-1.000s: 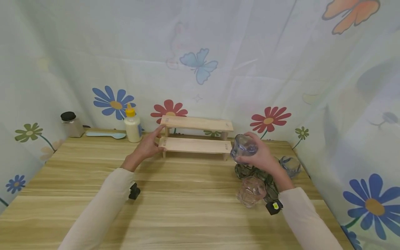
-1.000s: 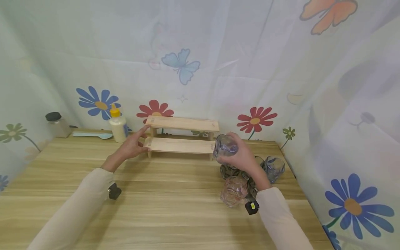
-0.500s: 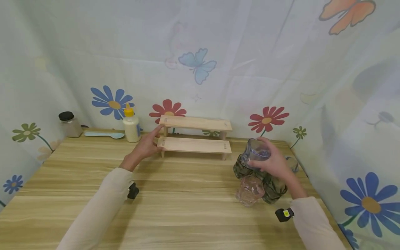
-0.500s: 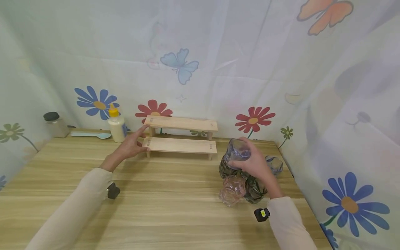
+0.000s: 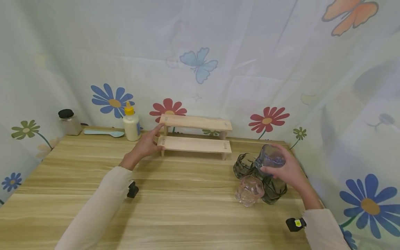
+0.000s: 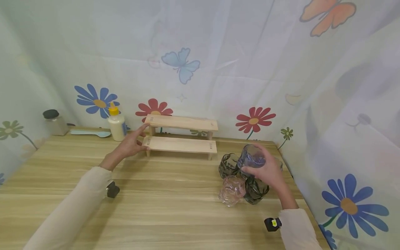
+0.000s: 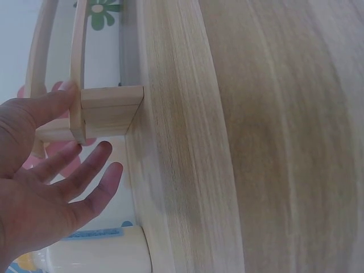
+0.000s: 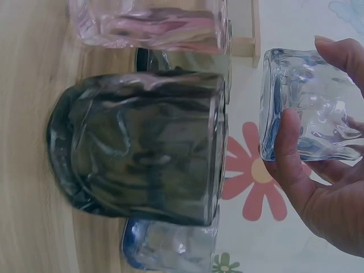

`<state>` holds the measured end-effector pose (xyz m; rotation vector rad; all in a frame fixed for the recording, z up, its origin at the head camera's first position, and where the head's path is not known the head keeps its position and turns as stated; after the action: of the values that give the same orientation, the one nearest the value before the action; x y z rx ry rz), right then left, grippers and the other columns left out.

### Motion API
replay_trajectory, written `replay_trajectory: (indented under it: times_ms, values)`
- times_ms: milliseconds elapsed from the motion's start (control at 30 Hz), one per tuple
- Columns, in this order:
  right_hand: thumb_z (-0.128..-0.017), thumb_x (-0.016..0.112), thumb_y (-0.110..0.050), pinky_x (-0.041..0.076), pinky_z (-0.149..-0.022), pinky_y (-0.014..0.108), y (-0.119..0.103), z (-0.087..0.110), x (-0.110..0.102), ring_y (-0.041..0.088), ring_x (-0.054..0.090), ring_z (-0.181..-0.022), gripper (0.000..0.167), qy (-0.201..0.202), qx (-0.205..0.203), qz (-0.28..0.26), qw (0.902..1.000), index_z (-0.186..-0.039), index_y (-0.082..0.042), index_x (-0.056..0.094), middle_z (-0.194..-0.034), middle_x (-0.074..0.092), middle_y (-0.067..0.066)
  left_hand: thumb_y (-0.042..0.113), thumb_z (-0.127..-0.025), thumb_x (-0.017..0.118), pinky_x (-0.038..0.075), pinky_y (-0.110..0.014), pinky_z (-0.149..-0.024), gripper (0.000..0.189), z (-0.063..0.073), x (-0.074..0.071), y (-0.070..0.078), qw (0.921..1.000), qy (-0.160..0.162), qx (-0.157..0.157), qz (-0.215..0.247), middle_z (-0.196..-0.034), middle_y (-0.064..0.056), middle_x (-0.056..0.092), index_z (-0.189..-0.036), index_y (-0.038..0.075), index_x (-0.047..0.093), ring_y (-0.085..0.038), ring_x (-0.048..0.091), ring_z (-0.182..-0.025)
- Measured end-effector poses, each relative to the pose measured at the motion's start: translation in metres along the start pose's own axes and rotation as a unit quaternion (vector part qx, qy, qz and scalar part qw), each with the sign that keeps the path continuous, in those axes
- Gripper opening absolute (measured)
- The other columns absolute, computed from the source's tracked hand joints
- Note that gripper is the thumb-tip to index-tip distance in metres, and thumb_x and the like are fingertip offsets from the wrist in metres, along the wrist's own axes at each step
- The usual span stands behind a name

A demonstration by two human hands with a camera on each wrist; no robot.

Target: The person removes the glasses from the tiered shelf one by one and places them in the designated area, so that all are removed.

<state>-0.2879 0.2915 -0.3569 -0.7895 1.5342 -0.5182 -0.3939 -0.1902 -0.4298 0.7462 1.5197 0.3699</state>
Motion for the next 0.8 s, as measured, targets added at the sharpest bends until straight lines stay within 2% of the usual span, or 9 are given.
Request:
replay_trajectory:
  times_ms: [300,567,800]
  values:
    - [-0.082,0.084,-0.027,0.058,-0.056,0.037,0.022,0.016,-0.016,0.022,0.068,-0.059,0.092,0.014,0.015,0.031,0.9993,-0.155,-0.018,0.030,-0.136,0.052,0.030,0.012,-0.085,0.080,0.056,-0.051,-0.083,0.097,0.001,0.001,0.000,1.0000,0.001,0.002,0.001,-0.136,-0.033,0.051,-0.160,0.019,0.019,-0.042,0.067,-0.097]
    - [-0.083,0.083,-0.026,0.059,-0.057,0.031,0.033,0.028,-0.032,0.040,0.069,-0.092,0.094,0.026,0.028,0.030,0.9988,-0.157,-0.015,0.026,-0.139,0.047,0.034,0.012,-0.085,0.079,0.055,-0.053,-0.086,0.096,0.001,-0.001,0.001,1.0000,0.002,0.004,0.000,-0.136,-0.033,0.051,-0.160,0.019,0.019,-0.043,0.067,-0.098]
    - [-0.083,0.083,-0.028,0.060,-0.058,0.034,0.048,0.038,-0.041,0.032,0.071,-0.083,0.095,0.038,0.045,0.047,0.9971,-0.156,-0.013,0.025,-0.138,0.047,0.034,0.012,-0.085,0.079,0.055,-0.053,-0.086,0.096,0.000,0.000,0.000,1.0000,0.000,0.006,-0.003,-0.137,-0.034,0.051,-0.160,0.018,0.018,-0.043,0.067,-0.098]
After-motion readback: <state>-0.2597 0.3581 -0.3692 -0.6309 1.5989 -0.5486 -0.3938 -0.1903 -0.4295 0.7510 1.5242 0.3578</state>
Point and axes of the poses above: each hand's wrist, its own z-axis away from the middle knuckle, its own x-axis out of the palm, y = z × x, the point moved 6 cm from there along -z, towards the middle knuckle
